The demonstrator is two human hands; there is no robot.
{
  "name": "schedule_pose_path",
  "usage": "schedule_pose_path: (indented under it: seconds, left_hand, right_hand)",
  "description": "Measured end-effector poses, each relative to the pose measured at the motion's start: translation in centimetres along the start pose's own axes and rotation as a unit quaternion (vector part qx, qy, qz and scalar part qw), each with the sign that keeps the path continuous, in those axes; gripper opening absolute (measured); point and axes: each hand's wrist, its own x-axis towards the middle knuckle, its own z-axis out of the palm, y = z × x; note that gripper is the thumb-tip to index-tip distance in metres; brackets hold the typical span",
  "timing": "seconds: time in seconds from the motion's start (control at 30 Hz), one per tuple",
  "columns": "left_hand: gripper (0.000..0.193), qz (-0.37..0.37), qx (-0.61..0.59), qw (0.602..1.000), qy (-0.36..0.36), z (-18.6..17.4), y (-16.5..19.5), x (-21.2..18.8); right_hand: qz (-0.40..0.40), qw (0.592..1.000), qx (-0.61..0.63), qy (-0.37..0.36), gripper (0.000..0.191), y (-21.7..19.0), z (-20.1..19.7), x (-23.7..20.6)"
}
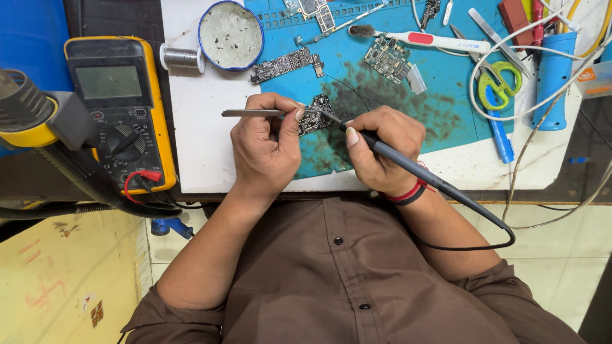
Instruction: The person uses a soldering iron and tweezers to solder components on a small circuit board. They hold the board steady with tweezers while applying heat and solder to specific points on the board.
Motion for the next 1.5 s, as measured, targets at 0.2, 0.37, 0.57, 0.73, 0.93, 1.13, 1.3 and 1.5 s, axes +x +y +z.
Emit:
schedule_pose_path:
  seconds: [0.2, 0.37, 0.57, 0.73, 0.93, 1.13, 1.3, 1.5]
  left_hand:
    - [0.014, -0.001, 0.0, 1.0, -0.002, -0.03, 0.02, -0.02]
    - [0.014, 0.004, 0.0, 1.0, -0.001, -0.01, 0.04, -0.03]
    - [0.014, -0.001, 0.003, 1.0, -0.002, -0.07, 0.03, 0.01]
    - [0.014, -0.005, 0.006, 1.0, -0.002, -0.06, 0.05, -0.01]
    - [0.014, 0.004, 0.006, 1.0, -0.002, -0.07, 0.04, 0.02]
    - [0.014, -0.005, 0.011, 1.0, -0.001, -0.06, 0.04, 0.01]
    - [0.014, 0.011, 0.006, 1.0, 0.0, -0.04, 0.02, 0.04]
    - [0.015, 0.013, 0.006, 1.0, 0.002, -0.06, 0.0, 0.04]
  right_hand:
    - [-0.002, 1.0, 0.0, 0.0, 0.003, 0.0, -0.01, -0.01]
    - [0.003, 1.0, -0.005, 0.0, 0.004, -0.04, -0.01, -0.06]
    - [0.001, 1.0, -0.005, 0.001, 0.004, -0.01, 0.05, -0.07]
    - [-0.004, 1.0, -0.002, 0.001, 0.004, 0.06, 0.02, -0.06]
    - [-0.003, 1.0, -0.002, 0.0, 0.004, 0.07, 0.0, -0.05]
    - [-0.008, 1.0, 0.003, -0.001, 0.004, 0.03, -0.03, 0.01]
    - [-0.004, 1.0, -0.003, 0.001, 0.004, -0.08, -0.01, 0.03]
    - [-0.005, 1.0, -0.002, 0.003, 0.004, -0.05, 0.05, 0.04]
